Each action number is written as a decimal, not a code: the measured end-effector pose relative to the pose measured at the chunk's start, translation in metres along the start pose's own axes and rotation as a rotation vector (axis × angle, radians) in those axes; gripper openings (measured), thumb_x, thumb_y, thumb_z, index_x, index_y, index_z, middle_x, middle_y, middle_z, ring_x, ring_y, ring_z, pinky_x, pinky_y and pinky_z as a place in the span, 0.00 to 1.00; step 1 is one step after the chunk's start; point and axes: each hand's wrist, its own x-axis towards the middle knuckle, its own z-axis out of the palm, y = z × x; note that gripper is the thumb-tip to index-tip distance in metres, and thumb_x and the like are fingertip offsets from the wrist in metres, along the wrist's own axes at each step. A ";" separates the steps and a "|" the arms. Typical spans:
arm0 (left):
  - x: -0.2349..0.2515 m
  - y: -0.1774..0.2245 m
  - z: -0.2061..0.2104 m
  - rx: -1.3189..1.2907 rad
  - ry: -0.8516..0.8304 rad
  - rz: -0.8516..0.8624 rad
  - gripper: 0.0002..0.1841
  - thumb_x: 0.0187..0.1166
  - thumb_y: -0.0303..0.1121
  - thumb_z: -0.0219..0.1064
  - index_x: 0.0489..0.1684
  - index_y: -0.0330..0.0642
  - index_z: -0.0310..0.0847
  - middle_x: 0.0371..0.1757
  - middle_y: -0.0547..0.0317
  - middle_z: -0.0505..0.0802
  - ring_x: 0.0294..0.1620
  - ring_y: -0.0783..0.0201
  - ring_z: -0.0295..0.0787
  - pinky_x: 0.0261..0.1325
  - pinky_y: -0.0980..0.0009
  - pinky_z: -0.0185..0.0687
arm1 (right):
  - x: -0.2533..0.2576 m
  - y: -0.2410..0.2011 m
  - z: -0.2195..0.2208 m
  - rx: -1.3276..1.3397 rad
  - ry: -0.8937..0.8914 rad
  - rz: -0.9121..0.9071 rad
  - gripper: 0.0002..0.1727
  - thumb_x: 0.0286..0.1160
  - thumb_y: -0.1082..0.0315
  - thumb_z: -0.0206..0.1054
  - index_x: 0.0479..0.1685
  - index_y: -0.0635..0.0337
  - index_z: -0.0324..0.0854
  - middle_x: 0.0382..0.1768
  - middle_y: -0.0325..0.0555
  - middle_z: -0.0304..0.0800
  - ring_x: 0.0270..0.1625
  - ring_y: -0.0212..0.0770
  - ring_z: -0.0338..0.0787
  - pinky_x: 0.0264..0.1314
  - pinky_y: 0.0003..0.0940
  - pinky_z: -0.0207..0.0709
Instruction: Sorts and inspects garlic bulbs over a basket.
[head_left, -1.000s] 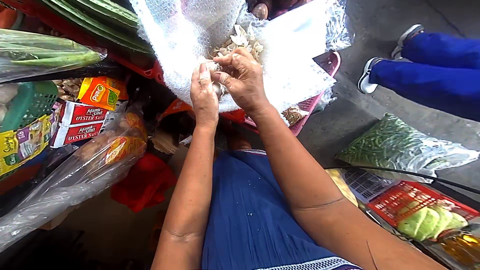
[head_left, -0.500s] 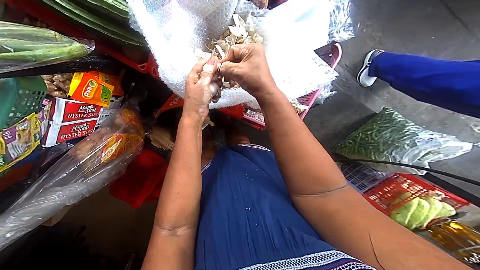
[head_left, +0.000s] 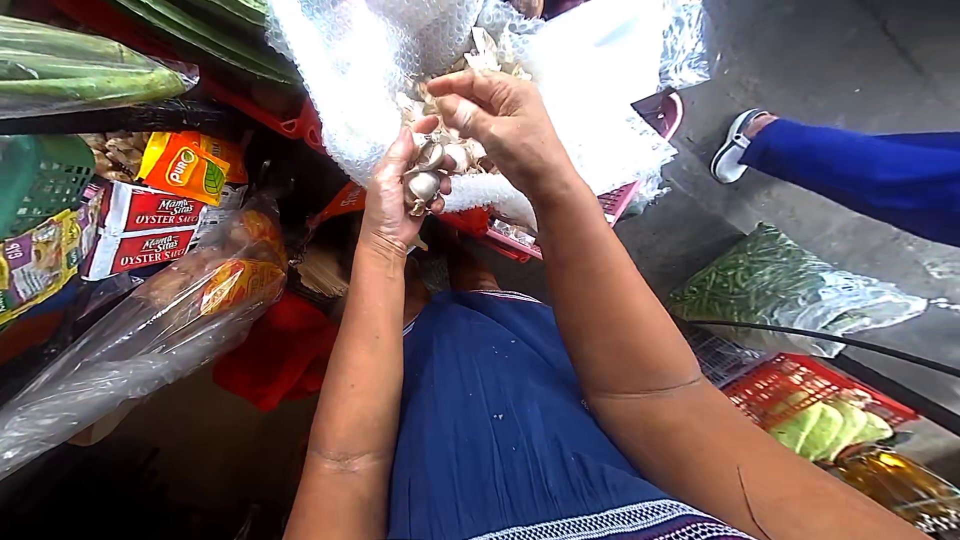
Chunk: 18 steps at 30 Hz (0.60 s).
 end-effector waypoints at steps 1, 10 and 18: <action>-0.001 -0.002 0.001 0.017 0.025 0.006 0.25 0.95 0.50 0.38 0.63 0.47 0.80 0.37 0.50 0.90 0.24 0.63 0.85 0.18 0.74 0.77 | -0.002 -0.002 0.002 -0.026 -0.056 -0.055 0.17 0.77 0.66 0.71 0.62 0.63 0.87 0.56 0.48 0.92 0.52 0.36 0.91 0.57 0.34 0.87; -0.010 -0.019 0.000 0.033 0.073 0.107 0.26 0.96 0.50 0.37 0.67 0.51 0.81 0.33 0.58 0.89 0.21 0.69 0.81 0.20 0.77 0.76 | -0.018 0.019 0.045 -0.048 0.206 -0.083 0.04 0.73 0.74 0.70 0.38 0.63 0.91 0.36 0.45 0.93 0.41 0.34 0.91 0.50 0.33 0.86; -0.038 -0.032 -0.009 -0.049 0.055 0.171 0.23 0.93 0.48 0.38 0.79 0.61 0.72 0.28 0.59 0.85 0.18 0.68 0.81 0.16 0.78 0.75 | -0.010 0.032 0.041 -0.170 0.247 0.087 0.13 0.77 0.69 0.70 0.55 0.66 0.80 0.34 0.48 0.88 0.32 0.39 0.87 0.40 0.40 0.84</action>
